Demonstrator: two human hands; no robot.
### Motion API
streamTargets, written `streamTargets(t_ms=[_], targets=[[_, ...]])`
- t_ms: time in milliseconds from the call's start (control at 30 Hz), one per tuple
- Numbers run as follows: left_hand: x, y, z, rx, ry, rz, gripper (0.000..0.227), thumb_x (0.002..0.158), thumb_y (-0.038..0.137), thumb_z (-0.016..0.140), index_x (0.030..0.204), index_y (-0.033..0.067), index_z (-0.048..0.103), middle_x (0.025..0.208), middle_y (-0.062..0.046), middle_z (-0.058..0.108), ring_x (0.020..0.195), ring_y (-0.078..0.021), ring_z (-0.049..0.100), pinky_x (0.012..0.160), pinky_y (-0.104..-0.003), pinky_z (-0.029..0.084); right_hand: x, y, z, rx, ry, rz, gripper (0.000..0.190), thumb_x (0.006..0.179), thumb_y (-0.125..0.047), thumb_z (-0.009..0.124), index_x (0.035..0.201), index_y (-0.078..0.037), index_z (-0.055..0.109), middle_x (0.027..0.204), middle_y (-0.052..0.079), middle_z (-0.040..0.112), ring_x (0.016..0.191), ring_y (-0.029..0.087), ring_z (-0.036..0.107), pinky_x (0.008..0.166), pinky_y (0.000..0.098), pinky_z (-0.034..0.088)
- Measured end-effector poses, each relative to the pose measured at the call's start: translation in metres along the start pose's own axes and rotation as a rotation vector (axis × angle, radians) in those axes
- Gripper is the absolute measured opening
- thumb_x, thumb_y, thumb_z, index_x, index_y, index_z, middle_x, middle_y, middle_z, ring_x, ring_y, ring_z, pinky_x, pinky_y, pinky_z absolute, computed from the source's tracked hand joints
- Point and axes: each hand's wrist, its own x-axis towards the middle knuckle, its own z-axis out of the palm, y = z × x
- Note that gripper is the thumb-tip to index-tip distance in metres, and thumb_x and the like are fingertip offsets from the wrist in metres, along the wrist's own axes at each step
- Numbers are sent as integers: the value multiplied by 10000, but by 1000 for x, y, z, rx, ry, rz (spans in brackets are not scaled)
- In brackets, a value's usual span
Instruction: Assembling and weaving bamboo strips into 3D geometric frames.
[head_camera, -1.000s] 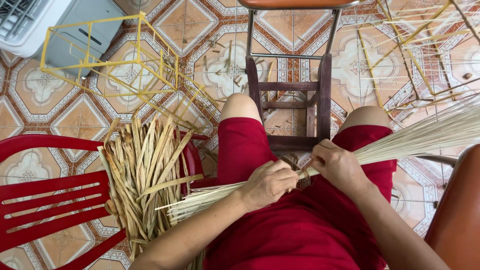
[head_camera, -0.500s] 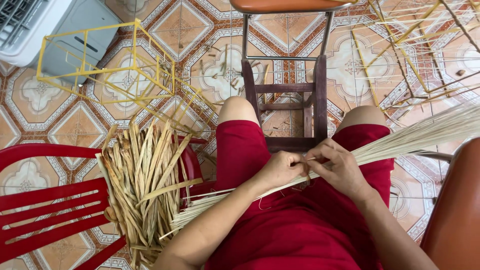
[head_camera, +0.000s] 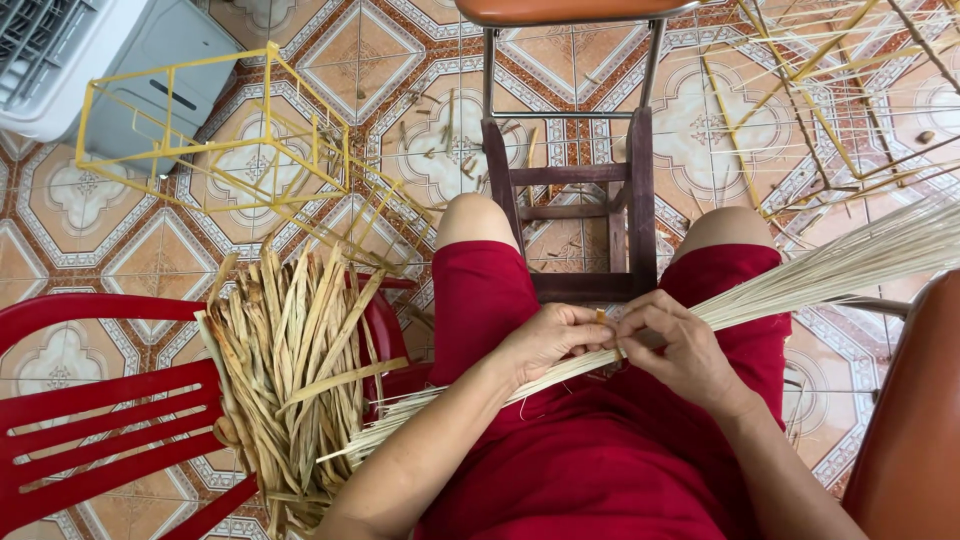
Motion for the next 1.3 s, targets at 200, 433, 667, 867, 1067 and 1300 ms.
streamTargets(t_ms=[200,433,667,867,1067,1300], targets=[[-17,11,21,155,95,124,148,890,47,765,1033,34,726,920,-8,730,761,-49,618,666,-187,504,3,0,-8,-35,-112,-194,110,844,-61,756,953,-49,763,1026,68,711,908,225,727,790,338,598],[-40,35,60,1280,400,893,223,850,-23,753,974,69,592,925,-38,628,845,-208,613,741,-323,552,15,1,3,-158,-33,-91,209,869,-55,677,1068,-50,743,1016,81,762,886,230,752,752,343,601],[-33,73,91,1338,416,1112,340,811,-30,770,1078,67,585,1010,-61,644,904,-244,646,784,-369,577,15,-18,-25,-186,142,8,196,837,-57,695,1027,-40,740,933,112,753,818,273,754,709,367,592],[-16,88,116,1320,349,1214,307,844,-39,766,1067,61,578,1063,-86,631,925,-254,659,793,-377,580,-1,-33,-62,-269,205,-57,123,869,-90,691,972,-60,750,863,107,761,777,288,749,719,387,583],[-10,91,129,1289,282,1151,254,882,-33,754,1061,38,588,1172,-117,620,1004,-220,685,785,-284,648,-18,-55,-86,-270,205,-71,122,879,-138,696,981,-85,738,890,65,761,784,266,744,712,398,579],[-7,112,140,915,68,791,161,924,-55,686,1045,4,596,1363,-140,641,995,-158,744,769,-241,659,-43,-86,-105,-548,397,-76,98,880,-221,700,939,-143,694,869,35,707,733,280,706,699,437,514]])
